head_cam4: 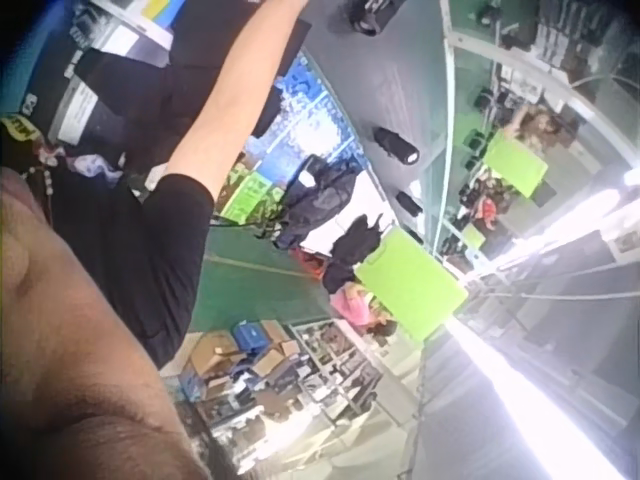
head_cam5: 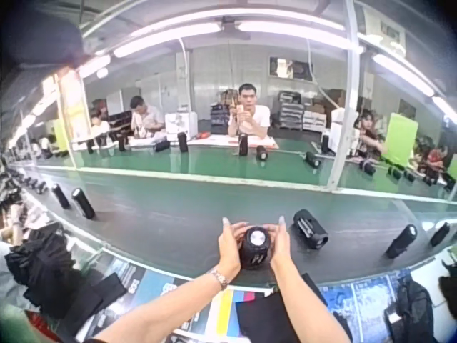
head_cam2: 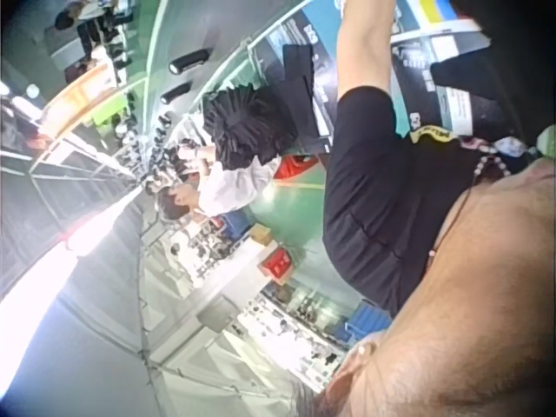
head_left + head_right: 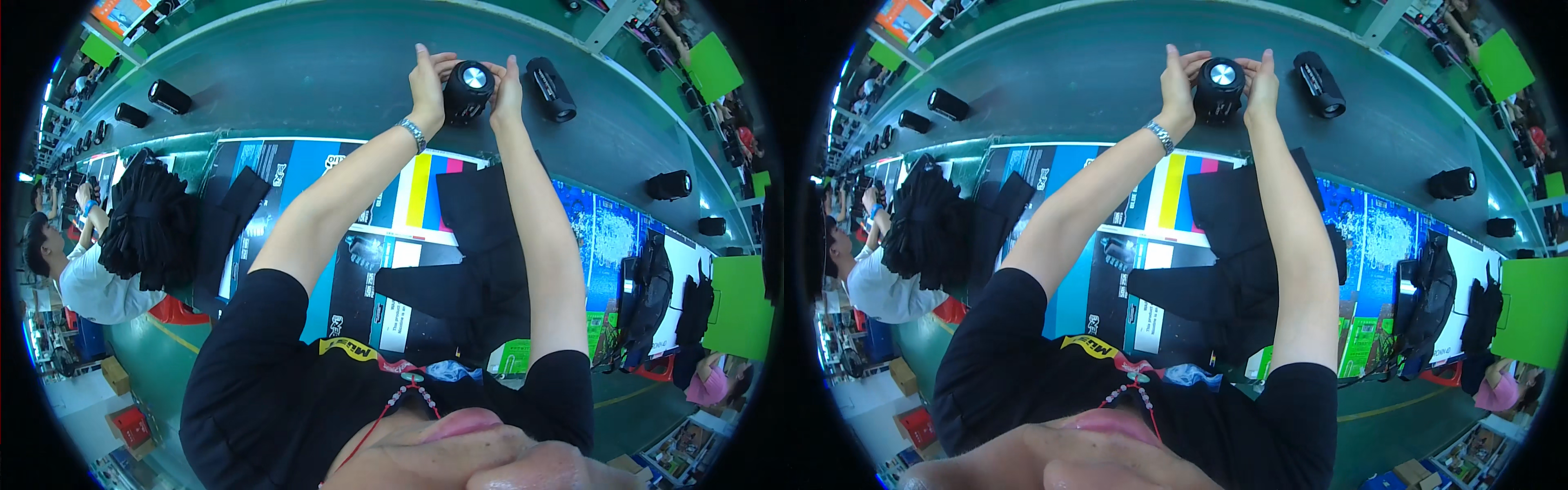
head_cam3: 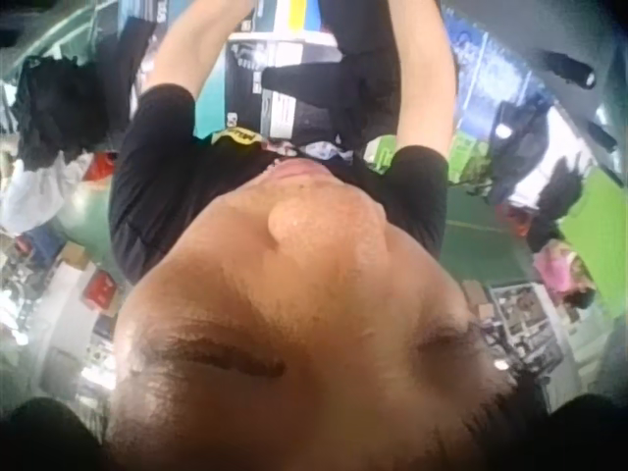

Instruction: The person assembles audio speakers by hand, inserting fabric components into speaker housings and securing them.

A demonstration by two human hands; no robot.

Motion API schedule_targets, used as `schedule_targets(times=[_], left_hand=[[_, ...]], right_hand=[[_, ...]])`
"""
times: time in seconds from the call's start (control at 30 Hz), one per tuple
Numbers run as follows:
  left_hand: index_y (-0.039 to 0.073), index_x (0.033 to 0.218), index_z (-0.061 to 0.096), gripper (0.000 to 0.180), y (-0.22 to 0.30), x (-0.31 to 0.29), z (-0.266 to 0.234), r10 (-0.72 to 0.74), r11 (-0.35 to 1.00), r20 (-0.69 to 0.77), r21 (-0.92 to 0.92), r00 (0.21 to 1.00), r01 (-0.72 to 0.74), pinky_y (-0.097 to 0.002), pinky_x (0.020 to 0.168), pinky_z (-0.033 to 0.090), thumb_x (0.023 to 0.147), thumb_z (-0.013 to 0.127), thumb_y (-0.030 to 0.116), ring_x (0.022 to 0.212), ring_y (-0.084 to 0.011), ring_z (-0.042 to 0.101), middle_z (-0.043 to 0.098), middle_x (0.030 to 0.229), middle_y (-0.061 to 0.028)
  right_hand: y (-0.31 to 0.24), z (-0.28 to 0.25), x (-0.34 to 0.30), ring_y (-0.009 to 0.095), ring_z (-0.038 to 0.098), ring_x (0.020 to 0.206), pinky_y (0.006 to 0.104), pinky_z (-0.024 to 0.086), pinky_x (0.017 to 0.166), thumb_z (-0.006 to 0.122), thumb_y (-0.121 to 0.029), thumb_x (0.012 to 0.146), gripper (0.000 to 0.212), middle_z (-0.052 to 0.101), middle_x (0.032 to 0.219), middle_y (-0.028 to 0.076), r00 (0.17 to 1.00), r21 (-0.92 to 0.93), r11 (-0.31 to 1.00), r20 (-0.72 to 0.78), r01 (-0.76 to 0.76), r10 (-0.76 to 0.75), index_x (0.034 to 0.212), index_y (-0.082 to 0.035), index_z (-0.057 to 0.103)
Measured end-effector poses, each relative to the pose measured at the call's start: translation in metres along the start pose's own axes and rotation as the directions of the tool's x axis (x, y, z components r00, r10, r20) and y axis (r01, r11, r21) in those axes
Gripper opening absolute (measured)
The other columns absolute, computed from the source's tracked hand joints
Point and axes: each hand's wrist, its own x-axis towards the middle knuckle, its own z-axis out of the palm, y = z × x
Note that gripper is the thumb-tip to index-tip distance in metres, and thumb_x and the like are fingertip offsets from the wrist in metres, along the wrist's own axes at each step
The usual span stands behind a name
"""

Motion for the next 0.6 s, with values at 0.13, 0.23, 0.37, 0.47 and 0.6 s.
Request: schedule_targets(times=[0.13, 0.23, 0.37, 0.47, 0.6], left_hand=[[-0.003, 0.085, 0.070, 0.077, -0.002, -0.003, 0.013, 0.121, 0.988, 0.161, 0.077, 0.979, -0.135, -0.0314, 0.083, 0.045, 0.101, 0.019, 0.053, 0.087, -0.0203, 0.063, 0.071, 0.090, -0.0117], [-0.001, 0.083, 0.071, 0.074, -0.021, -0.002, 0.013, 0.231, 0.946, 0.099, 0.211, 0.968, -0.247, -0.0378, 0.080, 0.046, 0.101, 0.019, 0.049, 0.082, -0.0290, 0.064, 0.070, 0.083, -0.0158], [-0.002, 0.082, 0.069, 0.072, -0.030, -0.002, 0.024, 0.353, 0.870, 0.128, 0.320, 0.927, -0.375, -0.0423, 0.075, 0.045, 0.101, 0.019, 0.045, 0.073, -0.0373, 0.061, 0.066, 0.074, -0.0200], [-0.005, 0.082, 0.069, 0.073, -0.036, -0.004, 0.021, 0.283, 0.922, 0.123, 0.238, 0.951, -0.306, -0.0410, 0.074, 0.046, 0.101, 0.020, 0.046, 0.072, -0.0333, 0.062, 0.066, 0.073, -0.0189], [-0.008, 0.082, 0.067, 0.075, -0.037, 0.001, 0.028, 0.155, 0.954, 0.075, 0.247, 0.985, -0.169, -0.0384, 0.073, 0.046, 0.100, 0.022, 0.049, 0.071, -0.0263, 0.061, 0.066, 0.073, -0.0163]], right_hand=[[-0.012, 0.025, -0.024, 0.020, 0.063, 0.084, 0.0284, 0.050, 0.080, 0.027, -0.056, 0.098, 0.070, 0.067, 0.089, 0.013, 0.957, 0.223, 0.957, 0.182, 0.184, -0.226, 0.092, 0.003, 0.063], [-0.006, 0.019, -0.024, 0.020, 0.064, 0.080, 0.0289, 0.051, 0.078, 0.027, -0.060, 0.096, 0.074, 0.067, 0.087, 0.012, 0.972, 0.263, 0.958, 0.171, 0.113, -0.162, 0.090, 0.004, 0.064], [-0.012, 0.002, -0.006, 0.020, 0.064, 0.078, 0.0300, 0.051, 0.076, 0.027, -0.061, 0.095, 0.075, 0.067, 0.084, 0.012, 0.965, 0.226, 0.969, 0.218, 0.096, -0.146, 0.090, 0.004, 0.064], [-0.016, 0.001, -0.013, 0.020, 0.063, 0.078, 0.0305, 0.051, 0.075, 0.028, -0.063, 0.095, 0.076, 0.067, 0.085, 0.011, 0.980, 0.129, 0.987, 0.164, 0.092, -0.113, 0.093, 0.004, 0.063], [-0.032, -0.014, -0.033, 0.020, 0.063, 0.081, 0.0292, 0.049, 0.075, 0.025, -0.068, 0.093, 0.082, 0.066, 0.093, 0.011, 0.976, -0.093, 0.972, 0.037, 0.215, -0.213, 0.102, 0.005, 0.061]])
